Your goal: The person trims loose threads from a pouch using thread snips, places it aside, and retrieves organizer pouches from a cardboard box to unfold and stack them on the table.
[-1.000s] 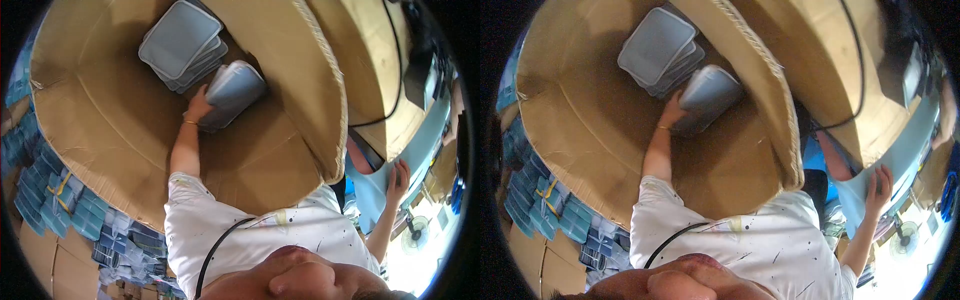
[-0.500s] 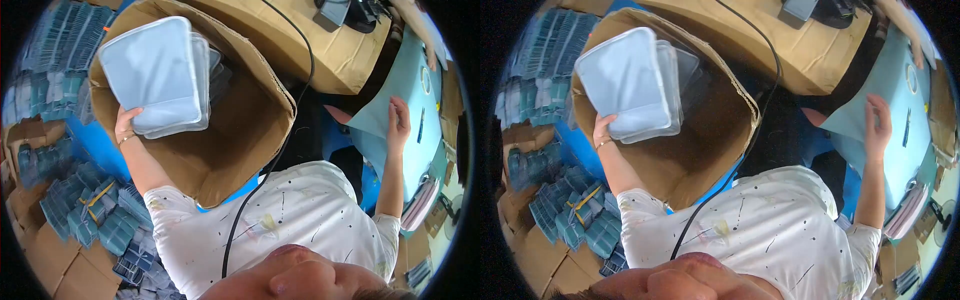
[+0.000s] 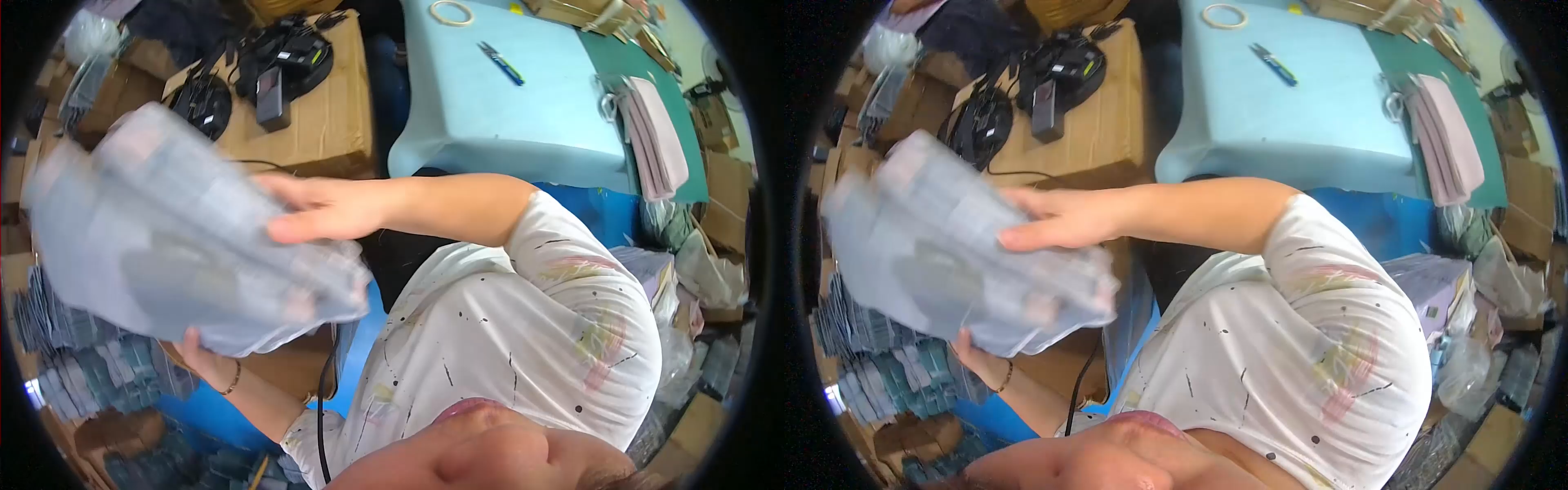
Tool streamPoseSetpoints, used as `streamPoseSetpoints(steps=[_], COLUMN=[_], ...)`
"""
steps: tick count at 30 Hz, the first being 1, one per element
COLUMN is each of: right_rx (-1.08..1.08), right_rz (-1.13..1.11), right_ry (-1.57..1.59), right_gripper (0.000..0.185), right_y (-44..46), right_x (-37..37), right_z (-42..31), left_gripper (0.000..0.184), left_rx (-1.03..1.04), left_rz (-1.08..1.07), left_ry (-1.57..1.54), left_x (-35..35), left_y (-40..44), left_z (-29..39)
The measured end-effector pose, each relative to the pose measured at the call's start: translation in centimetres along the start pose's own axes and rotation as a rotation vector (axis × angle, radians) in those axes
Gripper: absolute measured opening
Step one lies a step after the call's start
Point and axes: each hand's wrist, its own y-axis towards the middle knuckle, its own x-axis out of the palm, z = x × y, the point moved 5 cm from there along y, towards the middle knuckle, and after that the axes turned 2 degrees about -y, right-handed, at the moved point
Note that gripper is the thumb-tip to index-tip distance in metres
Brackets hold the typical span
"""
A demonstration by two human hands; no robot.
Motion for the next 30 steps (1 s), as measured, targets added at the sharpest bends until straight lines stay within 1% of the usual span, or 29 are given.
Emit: streamPoseSetpoints(steps=[1, 2, 3, 4, 5, 6, 7, 8, 10, 11, 12, 13, 14, 15, 17, 18, 19, 21, 22, 23, 24, 25, 27, 28, 29, 30], right_rx=[0.056, 0.111, -0.017, 0.035, 0.011, 0.01, 0.005, -0.023, -0.128, -0.055, 0.031, 0.068, 0.116, 0.018, -0.015, -0.046, -0.08, -0.101, -0.063, -0.015, 0.037, 0.117, 0.402, 0.598, 0.81, 0.983], right_rz=[0.192, 0.308, 0.381, 0.508, 0.614, 0.678, 0.742, 0.798, 0.846, 1.036, 1.22, 1.407, 1.594, 1.695, 1.539, 1.508, 1.479, 1.556, 1.652, 1.73, 1.807, 1.823, 1.693, 1.564, 1.364, 1.161], right_ry=[-0.147, -0.012, -0.096, -0.174, -0.297, -0.23, -0.162, -0.141, -0.13, -0.19, -0.234, -0.297, -0.349, -0.381, -0.185, -0.16, -0.139, -0.245, -0.265, -0.284, -0.299, -0.327, -0.543, -0.755, -1.035, -1.268], right_gripper=[0.096, 0.103, 0.105, 0.109, 0.11, 0.108, 0.106, 0.103, 0.097, 0.092, 0.086, 0.076, 0.067, 0.055, 0.065, 0.065, 0.065, 0.063, 0.062, 0.062, 0.061, 0.062, 0.062, 0.062, 0.062, 0.062], right_y=[-2.2, -4.6, -6.3, -8.9, -11.0, -13.6, -16.2, -18.8, -22.3, -24.2, -26.2, -30.3, -34.4, -40.1, -37.2, -39.3, -42.7, -48.0, -50.7, -52.8, -55.0, -57.5, -61.8, -64.2, -66.3, -66.9], right_x=[-1.8, -2.0, -3.0, -4.0, -4.6, -5.5, -6.3, -6.8, -6.6, -7.1, -7.4, -9.5, -11.4, -15.5, -14.8, -16.2, -18.1, -21.1, -22.3, -24.0, -25.6, -29.0, -35.5, -39.6, -43.4, -46.6], right_z=[-0.7, -2.0, -3.3, -4.1, -5.9, -6.1, -6.4, -7.1, -9.3, -10.0, -10.7, -11.3, -11.8, -11.6, -14.8, -15.8, -17.5, -19.6, -19.8, -19.9, -20.1, -20.4, -22.4, -23.9, -25.7, -27.0], left_gripper=[0.063, 0.068, 0.068, 0.068, 0.071, 0.073, 0.073, 0.072, 0.069, 0.066, 0.072, 0.074, 0.075, 0.076, 0.075, 0.086, 0.083, 0.079, 0.075, 0.076, 0.07, 0.067, 0.057, 0.055, 0.057, 0.06], left_rx=[-0.044, -0.088, -0.045, 0.002, -0.013, -0.034, -0.011, 0.014, -0.028, 0.069, 0.085, 0.191, 0.229, 0.268, 0.198, 0.294, 0.291, 0.271, 0.236, 0.219, 0.182, 0.172, 0.14, 0.141, 0.079, 0.028], left_rz=[0.019, 0.057, -0.055, -0.164, -0.228, -0.289, -0.37, -0.453, -0.636, -0.671, -0.776, -0.814, -0.849, -0.882, -0.97, -1.035, -0.954, -0.793, -0.685, -0.599, -0.474, -0.314, 0.023, 0.108, 0.28, 0.402], left_ry=[0.066, 0.134, 0.188, 0.239, 0.211, 0.188, 0.177, 0.162, 0.096, 0.075, 0.121, 0.193, 0.222, 0.249, 0.211, 0.167, 0.204, 0.272, 0.316, 0.296, 0.357, 0.418, 0.521, 0.463, 0.506, 0.536], left_x=[4.7, 8.3, 13.1, 17.3, 19.8, 22.0, 24.3, 26.7, 31.0, 33.2, 35.1, 36.8, 37.9, 39.0, 40.1, 40.0, 38.2, 34.6, 32.3, 28.3, 24.9, 21.2, 12.6, 7.7, 3.0, -1.0], left_y=[0.1, -0.5, -0.5, -0.3, 0.2, 0.4, 0.3, 0.2, -0.3, -0.7, -0.9, -1.4, -2.1, -2.9, -3.9, -3.0, -2.0, 0.0, 0.8, 2.5, 3.2, 3.7, 3.6, 3.1, 2.2, 1.1], left_z=[0.3, 0.4, 0.8, 0.6, -0.2, -1.0, -1.5, -1.9, -2.5, -2.9, -3.3, -3.4, -2.8, -2.1, -0.2, -0.7, -0.2, 0.8, 1.5, 0.4, 0.5, 0.3, -0.3, -1.1, -2.0, -2.9])
